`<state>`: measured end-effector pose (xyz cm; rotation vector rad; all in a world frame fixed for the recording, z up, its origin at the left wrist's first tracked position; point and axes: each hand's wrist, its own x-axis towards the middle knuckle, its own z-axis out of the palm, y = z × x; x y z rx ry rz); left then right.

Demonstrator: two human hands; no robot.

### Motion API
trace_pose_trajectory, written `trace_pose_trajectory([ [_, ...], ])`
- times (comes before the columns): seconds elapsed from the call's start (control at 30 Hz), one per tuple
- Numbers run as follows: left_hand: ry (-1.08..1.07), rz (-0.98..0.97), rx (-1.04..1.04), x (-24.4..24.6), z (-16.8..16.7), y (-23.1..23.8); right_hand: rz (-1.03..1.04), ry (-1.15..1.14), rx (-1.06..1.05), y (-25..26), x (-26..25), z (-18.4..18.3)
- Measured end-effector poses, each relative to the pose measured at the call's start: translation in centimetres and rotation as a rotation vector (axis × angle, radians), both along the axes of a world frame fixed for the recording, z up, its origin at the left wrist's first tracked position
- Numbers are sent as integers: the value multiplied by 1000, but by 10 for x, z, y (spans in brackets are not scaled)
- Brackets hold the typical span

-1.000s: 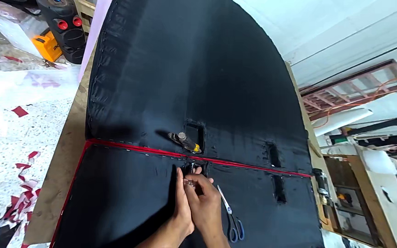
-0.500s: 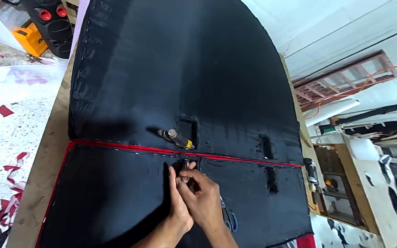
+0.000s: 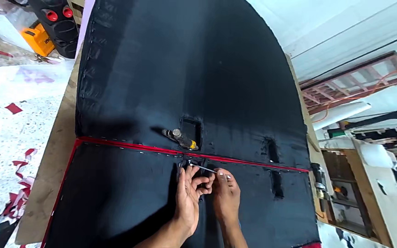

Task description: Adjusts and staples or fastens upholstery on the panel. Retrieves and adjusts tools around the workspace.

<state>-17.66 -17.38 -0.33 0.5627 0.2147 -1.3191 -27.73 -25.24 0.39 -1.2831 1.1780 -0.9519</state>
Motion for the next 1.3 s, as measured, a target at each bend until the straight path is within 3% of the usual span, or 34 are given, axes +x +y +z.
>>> trace_pose_trajectory([
  [0.13,-17,10,22,0,3,5,40,60,-60,8,3,10],
  [0.37,49,-2,100,12,5,2,247,484,-575,44,47,25],
  [0.67,10,-87,23,19,-1,8,227,530,-650,58,51,21],
  [0.87,-22,-66,23,17,-4,4,263,467,-650,52,49,13],
  [0.97,121,-18,120,34,19,6,339,526,-635,48,73,22],
  [1.1,298,82,67,30,14,5,411,622,-653,32,87,25],
  [1.2,282,75,-48,20,9,0,297,498,-544,25,72,29],
  [1.3,154,-8,-82,14,-1,-3,25,271,-202,15,34,23],
])
